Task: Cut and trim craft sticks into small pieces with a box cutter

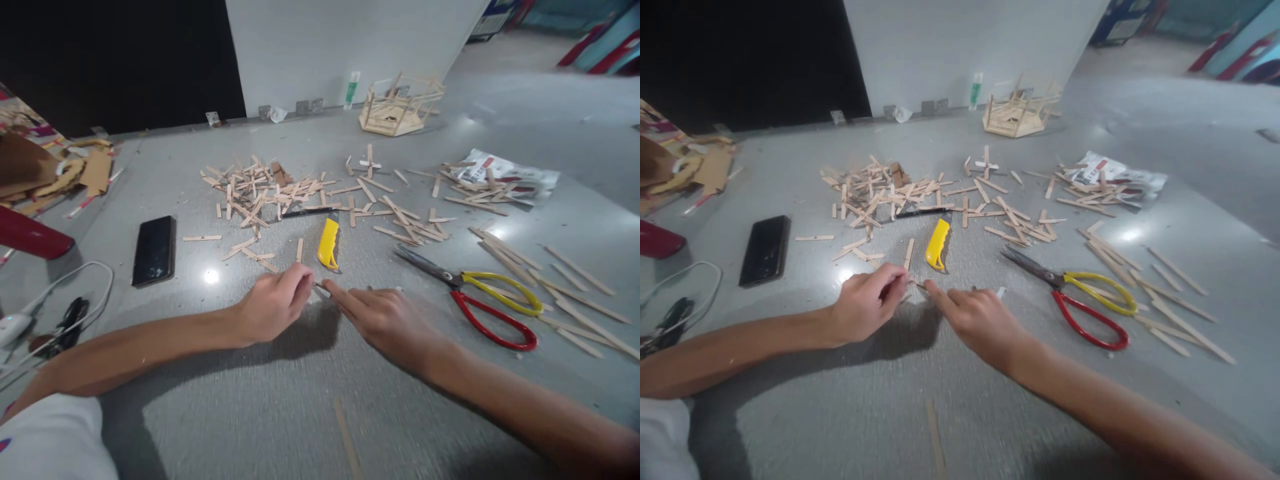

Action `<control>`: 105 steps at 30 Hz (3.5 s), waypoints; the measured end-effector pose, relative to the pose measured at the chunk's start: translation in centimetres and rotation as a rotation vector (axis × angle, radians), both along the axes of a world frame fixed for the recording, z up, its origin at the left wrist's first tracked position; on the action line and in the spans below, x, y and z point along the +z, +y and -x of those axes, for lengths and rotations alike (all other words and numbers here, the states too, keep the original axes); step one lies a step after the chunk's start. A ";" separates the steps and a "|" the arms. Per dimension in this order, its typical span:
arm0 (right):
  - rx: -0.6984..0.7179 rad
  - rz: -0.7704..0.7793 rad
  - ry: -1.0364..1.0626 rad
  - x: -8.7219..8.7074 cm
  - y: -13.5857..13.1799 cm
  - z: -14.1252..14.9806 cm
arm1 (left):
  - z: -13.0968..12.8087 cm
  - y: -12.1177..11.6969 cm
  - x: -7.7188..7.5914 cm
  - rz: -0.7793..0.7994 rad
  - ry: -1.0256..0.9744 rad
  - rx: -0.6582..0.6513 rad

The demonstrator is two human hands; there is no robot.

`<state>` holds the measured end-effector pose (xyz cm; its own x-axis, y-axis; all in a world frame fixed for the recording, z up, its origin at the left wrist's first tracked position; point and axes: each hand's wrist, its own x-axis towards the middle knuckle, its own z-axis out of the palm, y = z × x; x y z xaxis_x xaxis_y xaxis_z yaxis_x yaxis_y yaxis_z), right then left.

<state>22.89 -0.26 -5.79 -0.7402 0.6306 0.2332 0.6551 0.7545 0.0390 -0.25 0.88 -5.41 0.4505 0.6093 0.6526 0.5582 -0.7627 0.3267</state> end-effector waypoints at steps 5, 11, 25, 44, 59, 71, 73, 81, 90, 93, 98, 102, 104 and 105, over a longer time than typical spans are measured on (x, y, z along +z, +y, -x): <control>-0.022 0.035 -0.057 0.8 -1.1 0.3 | 0.2 0.0 0.5 -0.011 0.066 -0.031; -0.192 -0.022 -0.280 4.4 -6.0 1.5 | 0.2 -1.6 0.3 -0.044 0.194 -0.227; -0.226 0.195 0.487 0.0 -0.7 1.1 | 0.0 0.9 0.1 0.344 -0.178 -0.029; -0.490 1.538 0.883 5.1 -1.0 0.7 | -0.5 -0.2 -0.9 0.551 -0.185 -0.208; -0.497 1.444 0.965 2.5 -2.1 2.8 | -0.2 -0.4 -1.8 0.415 -0.077 -0.101; -0.547 1.355 1.011 2.4 -2.6 3.7 | -0.3 -0.3 -2.1 0.448 -0.048 -0.058; -0.535 1.335 1.039 2.2 -3.4 4.5 | -0.2 -0.3 -2.1 0.460 -0.050 -0.066; -0.328 1.718 0.732 4.8 1.9 -0.5 | -0.2 -0.1 -1.9 0.481 -0.048 -0.118; -0.477 1.394 1.047 1.8 -2.5 4.7 | -0.4 0.5 -2.3 0.509 -0.088 -0.068; -0.480 1.375 0.981 2.1 -1.6 3.9 | -0.5 0.5 -2.0 0.527 -0.075 -0.051; -0.484 1.359 0.857 3.7 0.3 2.0 | -0.5 0.6 -1.6 0.545 -0.105 -0.065; -0.489 1.495 0.872 4.2 0.9 1.0 | -0.6 0.6 -1.8 0.494 -0.107 -0.053; -0.508 1.534 0.932 3.5 0.1 1.6 | -0.6 0.5 -2.0 0.448 -0.097 -0.024; -0.523 1.497 0.962 3.0 -0.5 2.1 | -0.6 0.5 -2.1 0.422 -0.090 -0.006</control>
<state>20.76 -0.75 -2.75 -0.3933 0.7745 -0.4954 0.1938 -0.4568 -0.8682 0.37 1.35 -7.53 0.4077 0.8288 0.3833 0.5092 -0.5548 0.6580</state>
